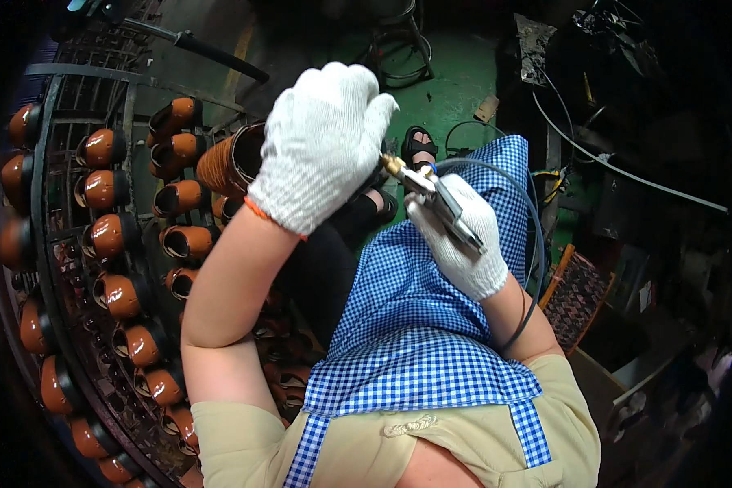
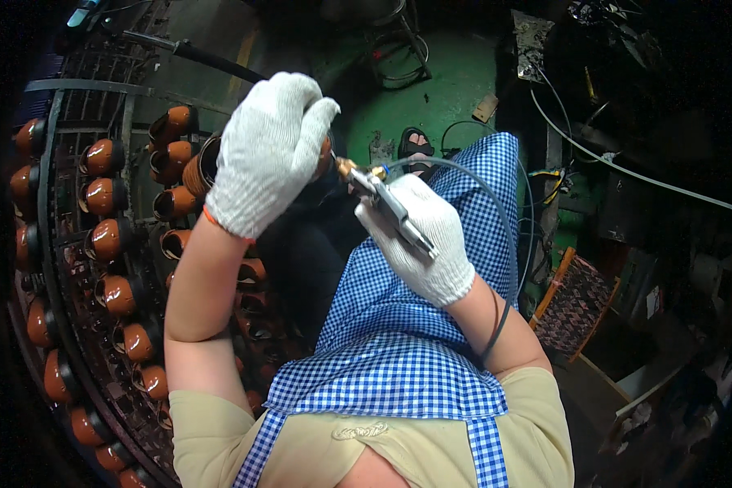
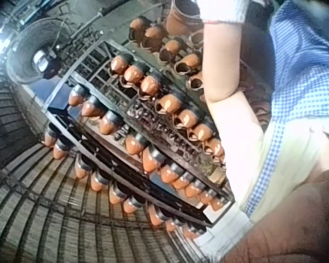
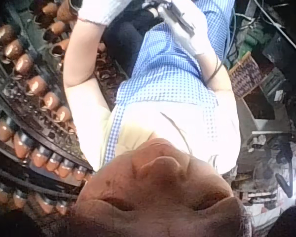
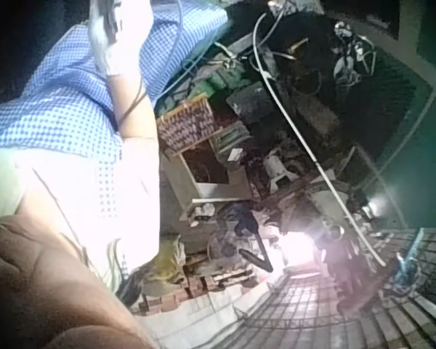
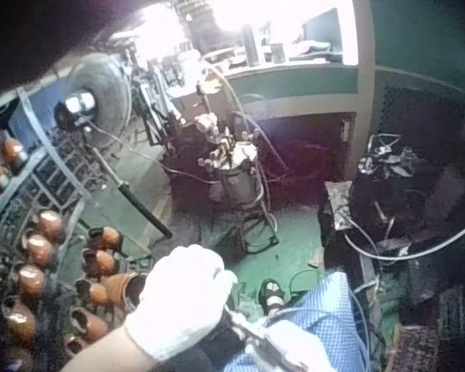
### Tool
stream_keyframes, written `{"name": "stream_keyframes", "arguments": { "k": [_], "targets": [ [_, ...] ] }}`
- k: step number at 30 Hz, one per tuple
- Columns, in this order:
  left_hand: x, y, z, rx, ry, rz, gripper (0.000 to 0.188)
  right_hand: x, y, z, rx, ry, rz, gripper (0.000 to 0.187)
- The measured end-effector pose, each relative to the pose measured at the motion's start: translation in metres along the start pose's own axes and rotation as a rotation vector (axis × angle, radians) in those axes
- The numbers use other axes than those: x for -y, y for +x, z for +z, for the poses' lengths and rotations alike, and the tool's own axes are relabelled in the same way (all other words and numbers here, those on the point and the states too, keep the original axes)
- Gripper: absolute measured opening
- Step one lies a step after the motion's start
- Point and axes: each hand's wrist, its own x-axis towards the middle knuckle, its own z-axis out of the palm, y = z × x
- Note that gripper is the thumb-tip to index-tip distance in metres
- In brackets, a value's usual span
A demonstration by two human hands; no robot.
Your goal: The person uses a spray gun to apply a glossy finish to brown leather shoes. They pick up shoes from a rotating rack, spray the exterior surfaces, and return them to the rack, repeating this process for multiple pairs.
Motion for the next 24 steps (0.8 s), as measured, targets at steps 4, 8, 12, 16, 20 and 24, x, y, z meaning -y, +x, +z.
{"name": "stream_keyframes", "arguments": {
  "k": [4,8,12,16,20,24],
  "targets": [
    [0.013,0.031,-0.011,0.169,0.303,0.018,0.033,-0.009,0.032,0.011,-0.082,-0.068,-0.035,0.013],
    [0.043,0.057,-0.009,0.300,0.517,-0.051,0.044,-0.022,0.060,0.028,-0.072,0.020,0.023,0.022],
    [0.087,0.075,-0.005,0.327,0.373,-0.384,0.054,-0.027,0.080,0.046,-0.088,0.081,0.044,0.023],
    [0.119,0.075,-0.012,0.346,0.343,-0.424,0.062,-0.026,0.083,0.065,-0.106,0.116,-0.008,0.020],
    [0.127,0.054,-0.033,0.266,0.135,-0.528,0.069,-0.019,0.067,0.080,-0.032,0.208,0.063,0.019],
    [0.104,-0.006,-0.050,-0.070,-0.451,-0.706,0.057,-0.025,0.052,0.082,-0.073,0.122,-0.120,0.019]
  ]
}}
